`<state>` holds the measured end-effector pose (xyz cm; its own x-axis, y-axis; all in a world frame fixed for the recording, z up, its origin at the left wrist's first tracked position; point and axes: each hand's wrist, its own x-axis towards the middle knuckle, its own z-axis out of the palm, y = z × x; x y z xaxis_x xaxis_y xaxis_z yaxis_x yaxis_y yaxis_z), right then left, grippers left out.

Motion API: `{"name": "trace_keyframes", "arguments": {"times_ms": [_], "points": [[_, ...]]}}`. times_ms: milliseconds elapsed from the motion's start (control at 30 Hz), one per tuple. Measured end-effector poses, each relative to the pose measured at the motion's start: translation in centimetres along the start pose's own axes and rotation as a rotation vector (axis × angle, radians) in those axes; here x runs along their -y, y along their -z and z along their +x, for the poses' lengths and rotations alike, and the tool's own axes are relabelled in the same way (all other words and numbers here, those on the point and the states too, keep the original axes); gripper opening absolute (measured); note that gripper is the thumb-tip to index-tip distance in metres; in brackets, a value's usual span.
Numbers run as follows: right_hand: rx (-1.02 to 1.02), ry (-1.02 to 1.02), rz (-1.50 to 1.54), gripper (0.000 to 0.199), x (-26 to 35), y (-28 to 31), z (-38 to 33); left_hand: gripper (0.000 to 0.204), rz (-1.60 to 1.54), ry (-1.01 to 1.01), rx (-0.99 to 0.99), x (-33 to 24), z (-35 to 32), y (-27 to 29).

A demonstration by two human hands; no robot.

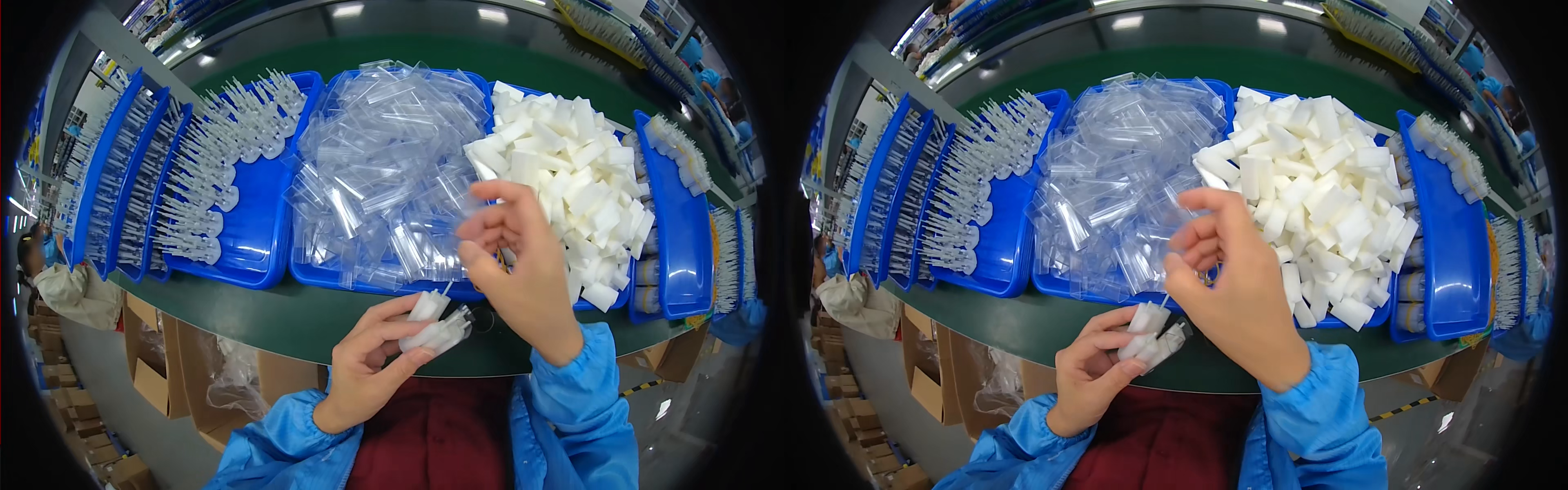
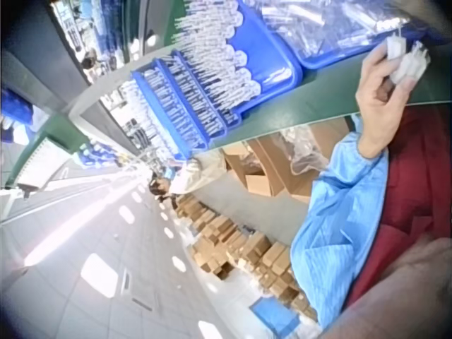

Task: Assemble small plastic tubes by inserting foam pieces and securing bundles with rubber bands.

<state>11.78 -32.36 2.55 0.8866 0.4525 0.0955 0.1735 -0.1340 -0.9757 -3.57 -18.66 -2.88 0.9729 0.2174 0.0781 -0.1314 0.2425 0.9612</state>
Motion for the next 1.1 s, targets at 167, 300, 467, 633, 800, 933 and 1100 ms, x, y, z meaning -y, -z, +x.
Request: {"name": "trace_keyframes", "arguments": {"times_ms": [167,300,467,633,800,933,1100], "points": [[0.022,-0.081,0.284,0.045,0.2,1.1,-3.3,0.030,0.091,0.010,-0.085,-1.0,0.6,-1.2],[0.017,0.013,0.187,0.042,-0.8,1.5,-5.1,0.031,0.093,0.004,-0.060,-0.7,0.9,-1.6],[0.040,0.045,0.137,0.043,-1.1,2.3,-5.9,0.030,0.138,0.017,-0.061,-0.8,1.1,-2.0],[0.019,0.242,-0.105,0.041,-1.7,2.9,-6.3,0.030,0.328,-0.105,-0.033,-0.7,1.3,-2.4],[0.052,0.262,-0.078,0.039,-2.1,3.2,-6.3,0.024,0.296,-0.057,-0.009,-1.1,1.2,-2.4],[0.005,0.181,-0.016,0.040,-2.4,2.8,-7.1,0.023,0.365,-0.026,-0.020,-1.1,1.3,-3.3],[-0.028,0.169,-0.053,0.041,-3.0,3.2,-7.0,0.033,0.419,-0.068,-0.027,-0.9,1.5,-4.0]]}}
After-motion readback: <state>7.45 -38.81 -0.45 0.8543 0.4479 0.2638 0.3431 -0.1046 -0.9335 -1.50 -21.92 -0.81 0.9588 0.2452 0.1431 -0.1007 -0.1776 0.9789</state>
